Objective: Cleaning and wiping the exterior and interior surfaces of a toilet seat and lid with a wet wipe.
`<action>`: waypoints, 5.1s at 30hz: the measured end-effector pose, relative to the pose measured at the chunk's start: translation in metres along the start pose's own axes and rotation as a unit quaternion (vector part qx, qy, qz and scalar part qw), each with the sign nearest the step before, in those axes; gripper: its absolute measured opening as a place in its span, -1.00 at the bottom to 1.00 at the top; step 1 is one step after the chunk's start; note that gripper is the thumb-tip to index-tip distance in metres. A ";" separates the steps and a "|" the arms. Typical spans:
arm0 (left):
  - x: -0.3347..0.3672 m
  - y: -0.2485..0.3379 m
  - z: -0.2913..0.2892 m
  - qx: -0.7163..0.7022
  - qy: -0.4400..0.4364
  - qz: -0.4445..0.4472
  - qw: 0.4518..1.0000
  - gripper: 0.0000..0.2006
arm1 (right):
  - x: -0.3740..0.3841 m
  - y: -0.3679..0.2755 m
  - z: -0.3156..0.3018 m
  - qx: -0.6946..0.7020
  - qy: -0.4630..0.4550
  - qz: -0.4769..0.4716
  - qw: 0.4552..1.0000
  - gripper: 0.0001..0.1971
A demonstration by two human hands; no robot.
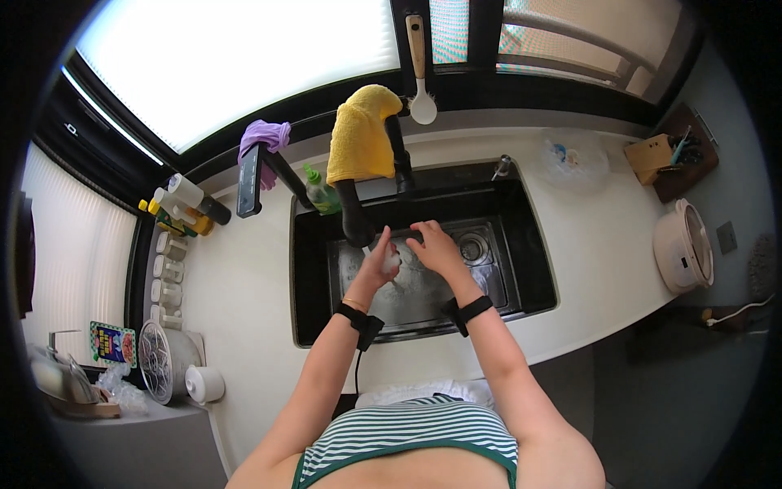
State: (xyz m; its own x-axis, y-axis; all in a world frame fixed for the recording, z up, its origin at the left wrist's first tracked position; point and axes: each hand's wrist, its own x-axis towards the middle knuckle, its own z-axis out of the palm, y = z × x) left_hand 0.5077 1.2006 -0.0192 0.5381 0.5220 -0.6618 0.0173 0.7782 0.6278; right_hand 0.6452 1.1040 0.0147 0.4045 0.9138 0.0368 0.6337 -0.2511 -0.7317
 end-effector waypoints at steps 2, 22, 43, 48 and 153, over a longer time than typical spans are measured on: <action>0.011 -0.006 -0.007 0.004 -0.002 0.010 1.000 -0.57 | -0.003 -0.005 0.006 0.016 0.000 0.008 1.000 -0.65; -0.015 -0.001 -0.062 -0.264 -0.001 0.080 0.961 -0.43 | 0.014 -0.051 0.080 0.043 -0.146 0.046 0.987 -0.58; 0.031 -0.028 -0.048 -0.281 -0.282 0.126 0.909 -0.48 | -0.005 -0.051 0.105 -0.097 0.040 -0.082 0.991 -0.50; -0.004 -0.025 -0.046 -0.315 -0.180 0.056 0.930 -0.41 | 0.020 -0.067 0.085 -0.154 -0.061 -0.087 0.982 -0.66; -0.028 -0.002 -0.010 0.103 0.177 0.113 0.972 -0.60 | -0.101 0.076 -0.103 -0.093 -0.048 0.019 0.994 -0.64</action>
State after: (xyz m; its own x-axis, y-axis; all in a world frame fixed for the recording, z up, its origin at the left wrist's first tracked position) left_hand 0.4846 1.1880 -0.0060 0.2239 0.7875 -0.5742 0.1208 0.5622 0.8181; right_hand 0.7202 0.9599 0.0251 0.3715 0.9266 -0.0591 0.7338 -0.3320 -0.5928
